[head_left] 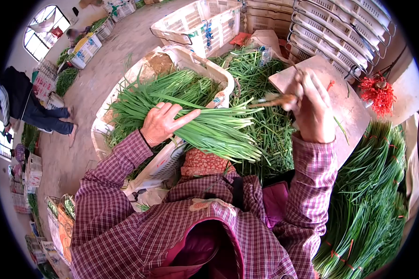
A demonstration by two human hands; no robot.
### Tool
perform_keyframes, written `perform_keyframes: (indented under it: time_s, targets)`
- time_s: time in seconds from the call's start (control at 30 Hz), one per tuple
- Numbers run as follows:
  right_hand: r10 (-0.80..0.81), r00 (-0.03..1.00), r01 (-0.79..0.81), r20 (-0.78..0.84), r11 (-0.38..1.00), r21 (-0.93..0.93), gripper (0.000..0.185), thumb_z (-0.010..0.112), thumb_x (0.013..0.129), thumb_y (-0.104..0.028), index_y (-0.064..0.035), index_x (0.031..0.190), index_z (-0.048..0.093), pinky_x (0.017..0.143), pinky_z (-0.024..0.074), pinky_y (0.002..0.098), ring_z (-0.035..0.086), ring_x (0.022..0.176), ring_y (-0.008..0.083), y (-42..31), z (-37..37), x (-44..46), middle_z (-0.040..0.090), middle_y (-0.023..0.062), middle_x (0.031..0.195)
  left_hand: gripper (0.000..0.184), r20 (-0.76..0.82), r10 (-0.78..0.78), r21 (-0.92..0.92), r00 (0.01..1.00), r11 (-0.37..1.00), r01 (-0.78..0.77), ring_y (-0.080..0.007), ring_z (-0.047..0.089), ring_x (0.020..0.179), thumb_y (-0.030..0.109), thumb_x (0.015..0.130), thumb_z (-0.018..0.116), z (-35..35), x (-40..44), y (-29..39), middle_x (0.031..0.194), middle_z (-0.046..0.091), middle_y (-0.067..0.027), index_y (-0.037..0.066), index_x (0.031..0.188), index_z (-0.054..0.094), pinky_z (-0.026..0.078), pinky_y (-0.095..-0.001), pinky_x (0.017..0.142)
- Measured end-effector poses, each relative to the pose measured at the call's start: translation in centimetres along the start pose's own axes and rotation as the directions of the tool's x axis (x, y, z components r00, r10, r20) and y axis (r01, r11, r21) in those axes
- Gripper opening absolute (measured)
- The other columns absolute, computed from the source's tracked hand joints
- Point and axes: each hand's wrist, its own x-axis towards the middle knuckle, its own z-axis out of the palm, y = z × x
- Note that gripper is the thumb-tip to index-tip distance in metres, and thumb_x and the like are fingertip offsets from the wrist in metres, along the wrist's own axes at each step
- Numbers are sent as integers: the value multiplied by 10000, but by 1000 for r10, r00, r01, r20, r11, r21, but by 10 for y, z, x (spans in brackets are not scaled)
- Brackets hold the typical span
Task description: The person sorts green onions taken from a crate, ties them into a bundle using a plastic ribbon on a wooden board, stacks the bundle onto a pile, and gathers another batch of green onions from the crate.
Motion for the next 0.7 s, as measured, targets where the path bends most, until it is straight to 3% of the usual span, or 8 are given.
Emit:
perform_keyframes:
  time_s: [0.1,0.13,0.17,0.2,0.27,0.33,0.5,0.7]
  targets:
    - [259,955,-296,-148,765,-572,239,551,953,-234,-40,1050,650,667,504,253,602,729,96,14,-46,-35,648,31,851,609,-30,-40,8,999,999,40,-193,540,698,167,656,668,-2,-10,-9,802,528,-36,238,1259,609,440,-322,610]
    - [199,979,-147,-48,521,-841,231,610,903,-245,-77,1052,667,722,523,310,644,799,182,45,-80,-47,670,82,854,609,-47,-58,-1,997,998,58,-197,549,710,183,647,685,-4,-12,-11,814,537,-42,232,1250,616,440,-324,614]
    - [170,981,-75,-98,-136,-988,256,662,842,-274,-110,1037,686,736,534,373,662,832,287,65,-102,-63,680,137,913,584,-45,-67,10,997,998,68,-203,562,721,220,645,705,-5,-12,-12,821,550,-52,219,1225,635,441,-329,612]
    - [60,995,-51,-79,-378,-924,255,675,813,-304,-120,988,698,706,539,395,673,788,316,68,-95,-73,683,147,916,584,-47,-63,6,997,998,63,-203,562,721,220,645,705,-5,-12,-12,821,550,-52,219,1225,635,441,-329,612]
    - [13,996,-93,-92,110,-990,206,669,824,-274,-102,933,702,657,538,378,678,702,271,71,-85,-71,689,123,852,652,-124,-84,-21,989,996,82,-178,528,697,37,666,596,-6,-11,-13,803,510,-24,257,1280,591,445,-313,609]
    - [26,995,-101,-97,318,-943,157,672,835,-245,-93,869,694,626,537,335,675,661,235,63,-50,-62,692,95,792,647,-110,-84,-9,990,996,84,-180,534,707,37,660,604,-9,-10,-12,808,519,-24,254,1270,602,446,-314,614]
    - [-48,995,92,82,237,-967,243,677,817,-348,-124,910,679,708,546,366,674,821,258,95,-10,-48,690,111,887,559,-98,-58,1,993,998,59,-207,571,707,240,649,718,-15,-6,-11,836,576,-65,205,1202,649,445,-335,606]
    - [61,997,36,49,202,-979,190,601,834,-254,-77,902,586,677,523,417,641,797,320,102,4,-41,633,161,841,584,-120,-44,-20,992,999,42,-210,569,693,222,629,715,-16,-4,-11,843,581,-70,211,1209,644,445,-333,590]
